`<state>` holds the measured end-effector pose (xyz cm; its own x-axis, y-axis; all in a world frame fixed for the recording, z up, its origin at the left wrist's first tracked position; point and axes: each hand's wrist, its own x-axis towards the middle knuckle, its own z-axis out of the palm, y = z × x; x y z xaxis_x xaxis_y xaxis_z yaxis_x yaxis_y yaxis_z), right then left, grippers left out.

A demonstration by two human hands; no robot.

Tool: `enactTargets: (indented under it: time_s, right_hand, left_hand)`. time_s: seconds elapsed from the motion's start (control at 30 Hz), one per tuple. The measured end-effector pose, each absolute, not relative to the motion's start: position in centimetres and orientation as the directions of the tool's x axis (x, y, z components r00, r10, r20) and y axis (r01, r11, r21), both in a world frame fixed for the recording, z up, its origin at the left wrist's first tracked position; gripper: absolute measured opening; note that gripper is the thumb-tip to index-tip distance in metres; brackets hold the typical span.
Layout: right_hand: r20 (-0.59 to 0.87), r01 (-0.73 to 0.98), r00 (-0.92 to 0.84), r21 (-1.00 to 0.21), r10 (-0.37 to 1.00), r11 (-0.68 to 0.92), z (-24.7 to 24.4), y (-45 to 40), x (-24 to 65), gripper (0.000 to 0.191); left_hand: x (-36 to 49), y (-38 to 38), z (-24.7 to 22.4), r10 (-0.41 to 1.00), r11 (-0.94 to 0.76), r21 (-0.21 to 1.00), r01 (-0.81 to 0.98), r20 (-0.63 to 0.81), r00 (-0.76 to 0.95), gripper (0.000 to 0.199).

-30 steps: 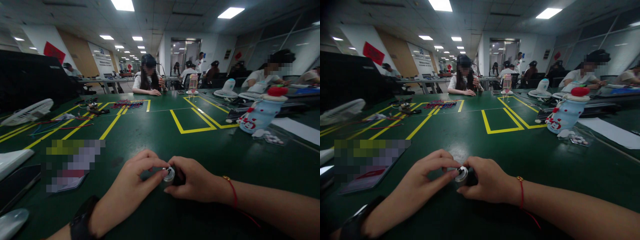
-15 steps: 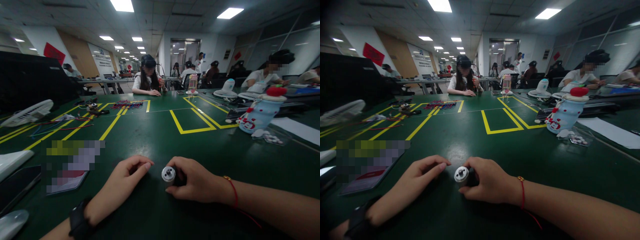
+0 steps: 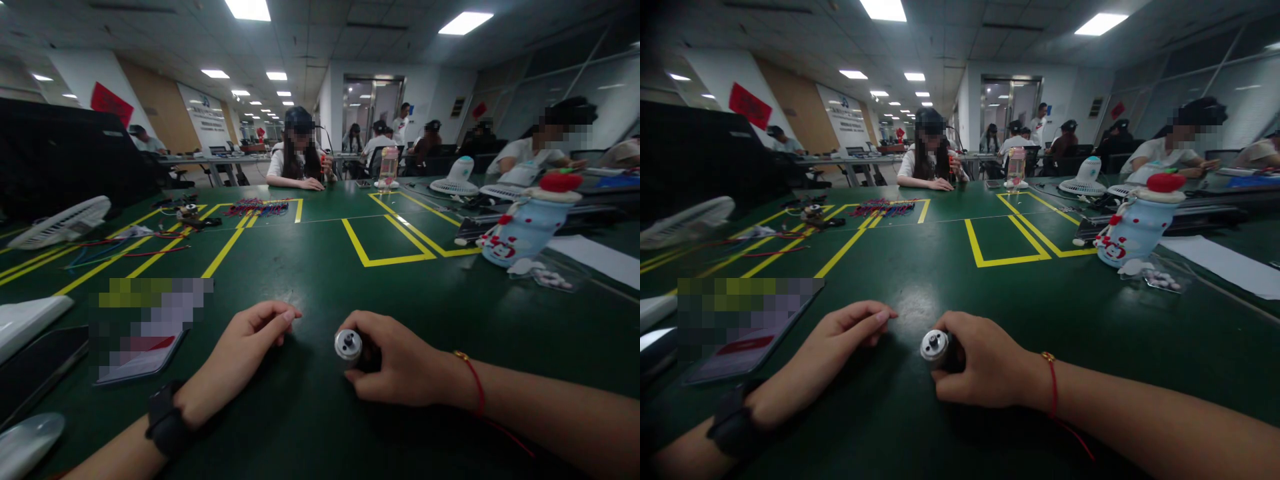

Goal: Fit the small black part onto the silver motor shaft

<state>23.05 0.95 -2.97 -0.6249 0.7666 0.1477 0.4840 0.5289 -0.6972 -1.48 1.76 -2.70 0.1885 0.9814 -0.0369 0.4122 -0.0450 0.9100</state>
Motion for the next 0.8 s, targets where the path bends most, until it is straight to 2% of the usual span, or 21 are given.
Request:
enactTargets:
  time_s: [0.63, 0.8]
  right_hand:
    - [0.143, 0.486, -0.623, -0.700, 0.769, 0.524, -3.16, 1.03, 23.06, 0.033]
    - [0.133, 0.479, -0.627, -0.711, 0.768, 0.515, -3.10, 1.03, 22.96, 0.033]
  left_hand:
    - [-1.06, 1.46, -2.36, 0.951, -0.158, 0.851, 0.501, -0.006, 0.310, 0.024]
    - [-0.91, 1.48, -2.43, 0.922, -0.242, 0.820, 0.519, 0.029, 0.385, 0.020]
